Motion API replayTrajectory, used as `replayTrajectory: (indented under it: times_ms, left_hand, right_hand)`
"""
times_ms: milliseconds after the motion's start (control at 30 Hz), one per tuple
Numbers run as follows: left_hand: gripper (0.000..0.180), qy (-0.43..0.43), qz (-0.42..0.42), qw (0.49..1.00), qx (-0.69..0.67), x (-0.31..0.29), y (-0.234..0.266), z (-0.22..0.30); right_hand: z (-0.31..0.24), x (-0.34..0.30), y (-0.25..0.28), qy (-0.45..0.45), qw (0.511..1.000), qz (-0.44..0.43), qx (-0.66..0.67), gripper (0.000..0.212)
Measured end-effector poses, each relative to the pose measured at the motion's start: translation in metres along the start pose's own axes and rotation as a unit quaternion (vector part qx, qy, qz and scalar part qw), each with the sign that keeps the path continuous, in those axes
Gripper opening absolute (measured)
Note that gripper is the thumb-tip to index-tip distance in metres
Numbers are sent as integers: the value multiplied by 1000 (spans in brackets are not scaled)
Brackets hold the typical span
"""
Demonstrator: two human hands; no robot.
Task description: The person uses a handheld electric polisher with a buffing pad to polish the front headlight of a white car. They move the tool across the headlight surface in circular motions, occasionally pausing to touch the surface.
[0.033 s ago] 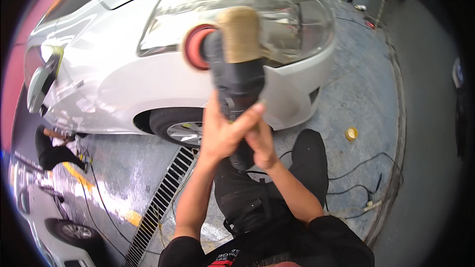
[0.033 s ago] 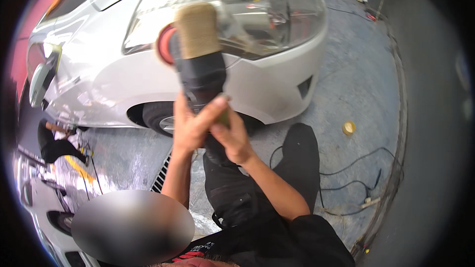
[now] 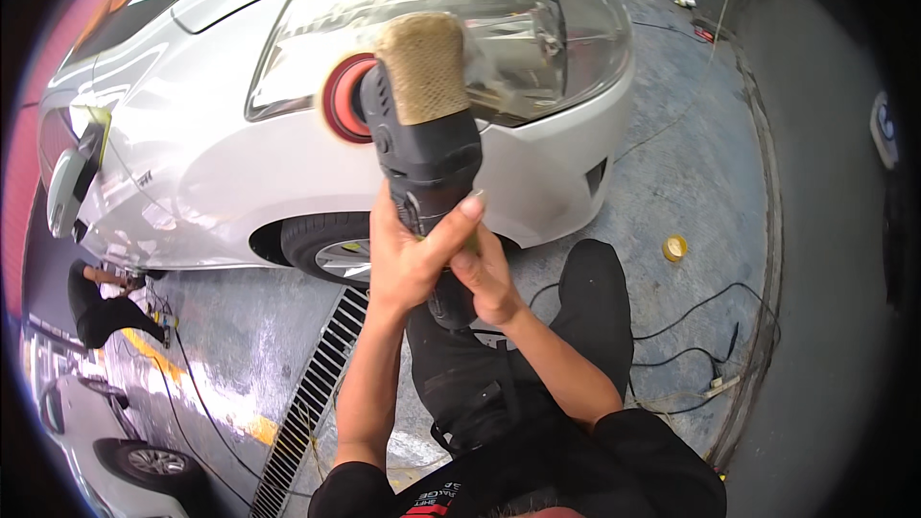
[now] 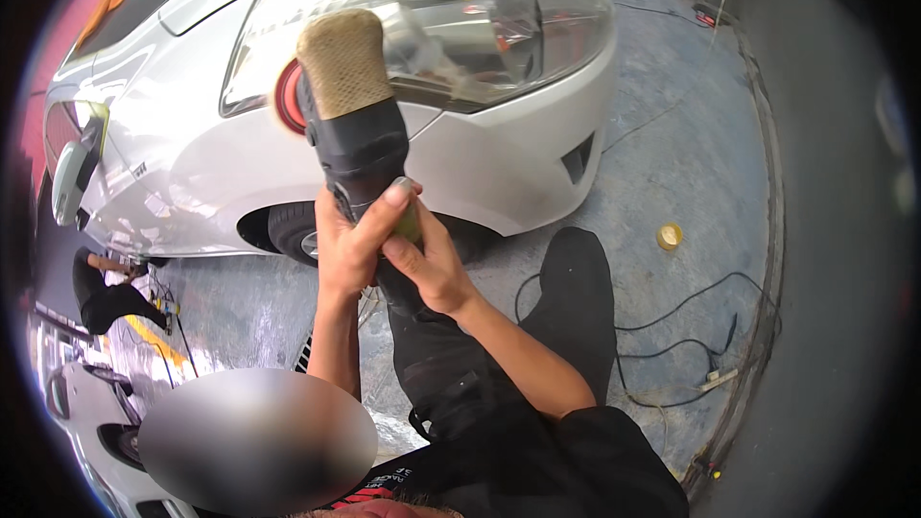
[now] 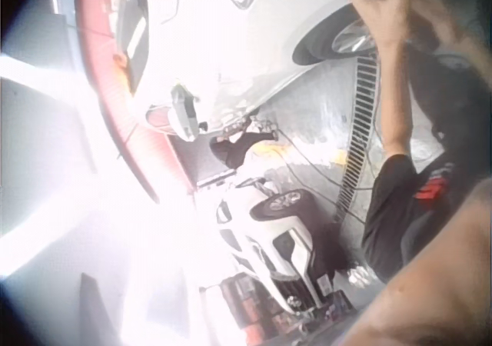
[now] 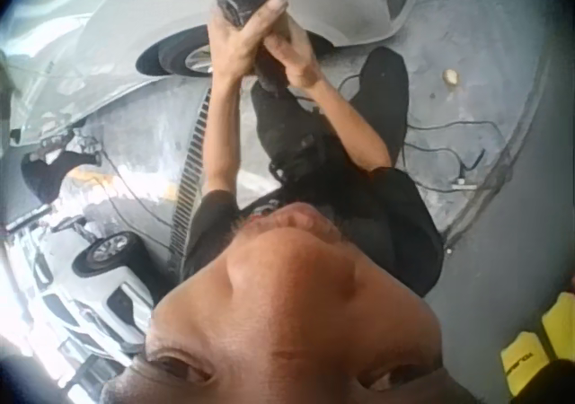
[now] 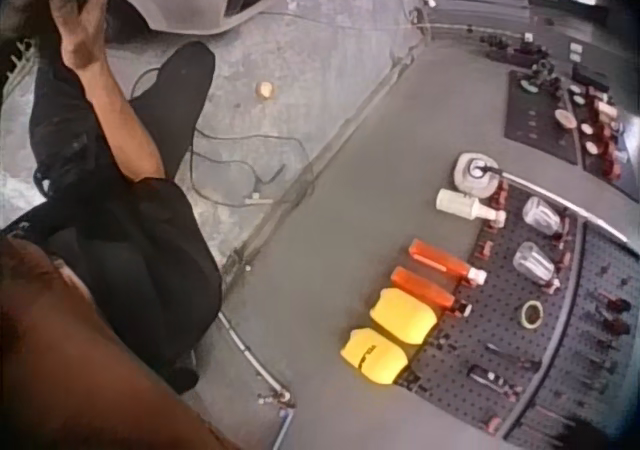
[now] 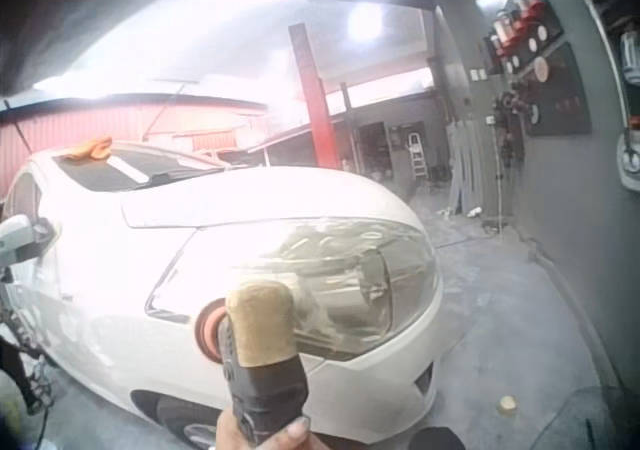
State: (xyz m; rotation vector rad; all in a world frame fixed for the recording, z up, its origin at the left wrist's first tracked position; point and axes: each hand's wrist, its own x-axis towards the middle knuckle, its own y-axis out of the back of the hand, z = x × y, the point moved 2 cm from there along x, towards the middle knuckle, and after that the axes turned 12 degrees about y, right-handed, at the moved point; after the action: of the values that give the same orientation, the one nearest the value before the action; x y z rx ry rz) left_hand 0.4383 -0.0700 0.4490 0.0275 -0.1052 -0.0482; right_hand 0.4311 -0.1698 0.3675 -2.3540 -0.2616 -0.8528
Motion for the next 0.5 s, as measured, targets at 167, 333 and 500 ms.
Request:
replayTrajectory:
  times_ms: [167, 333, 500]
  left_hand:
    - [62, -21, -31, 996, 78, 6, -41, -9]
    - [66, -35, -60, 987, 147, 20, -73, -7]
    - [68, -15, -43, 994, 95, 25, -60, 33]
  right_hand:
    - [12, -28, 45, 29, 998, 51, 12, 57]
    - [14, -34, 75, 77, 989, 126, -14, 57]
    - [-19, 12, 48, 83, 996, 22, -16, 58]
